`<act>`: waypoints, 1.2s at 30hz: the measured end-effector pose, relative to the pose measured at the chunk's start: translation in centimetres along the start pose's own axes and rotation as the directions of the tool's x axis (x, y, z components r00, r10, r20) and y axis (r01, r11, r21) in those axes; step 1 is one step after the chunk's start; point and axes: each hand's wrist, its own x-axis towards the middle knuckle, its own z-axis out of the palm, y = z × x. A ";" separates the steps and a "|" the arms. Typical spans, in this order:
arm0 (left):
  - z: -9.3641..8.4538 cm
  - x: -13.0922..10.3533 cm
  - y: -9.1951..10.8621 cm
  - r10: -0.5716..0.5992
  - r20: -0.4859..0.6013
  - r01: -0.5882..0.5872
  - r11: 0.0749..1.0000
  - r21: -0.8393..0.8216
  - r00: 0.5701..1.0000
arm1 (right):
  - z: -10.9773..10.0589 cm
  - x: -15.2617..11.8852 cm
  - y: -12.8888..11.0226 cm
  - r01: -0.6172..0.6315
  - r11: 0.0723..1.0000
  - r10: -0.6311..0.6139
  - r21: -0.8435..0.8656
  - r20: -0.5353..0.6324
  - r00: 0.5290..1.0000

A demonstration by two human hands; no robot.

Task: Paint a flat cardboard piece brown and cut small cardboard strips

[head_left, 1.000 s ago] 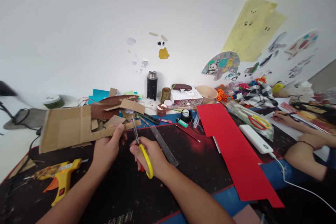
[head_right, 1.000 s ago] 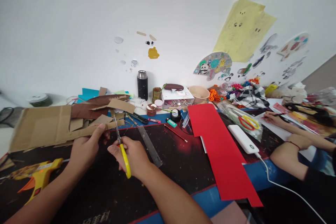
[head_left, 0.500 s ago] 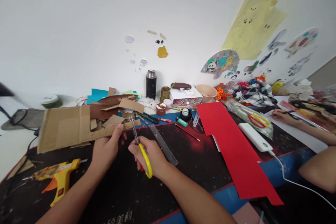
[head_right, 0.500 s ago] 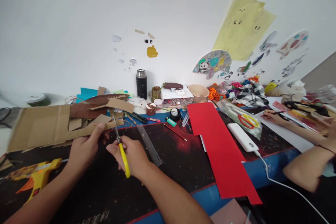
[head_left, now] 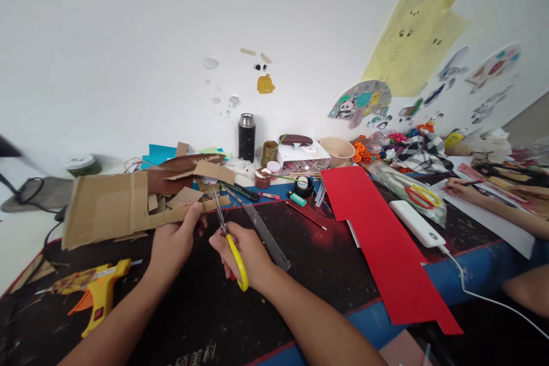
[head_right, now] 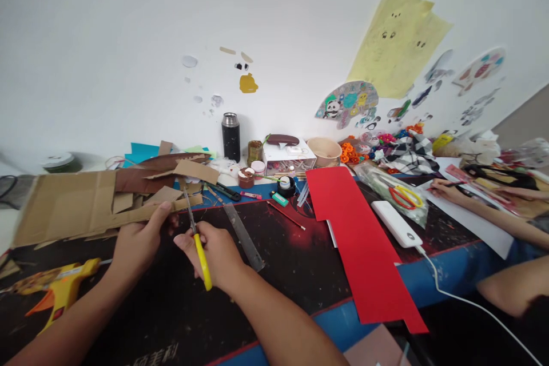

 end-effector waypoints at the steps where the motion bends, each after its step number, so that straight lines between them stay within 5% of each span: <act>1: 0.0 0.0 0.0 0.003 -0.001 -0.003 1.000 -0.001 1.000 | 0.0 0.0 0.0 -0.001 1.000 0.001 0.002 0.000 1.000; 36: 0.4 -0.1 0.0 -0.048 -0.010 0.048 0.998 0.036 0.999 | 0.7 0.5 0.3 -0.054 0.998 0.052 -0.039 -0.059 0.997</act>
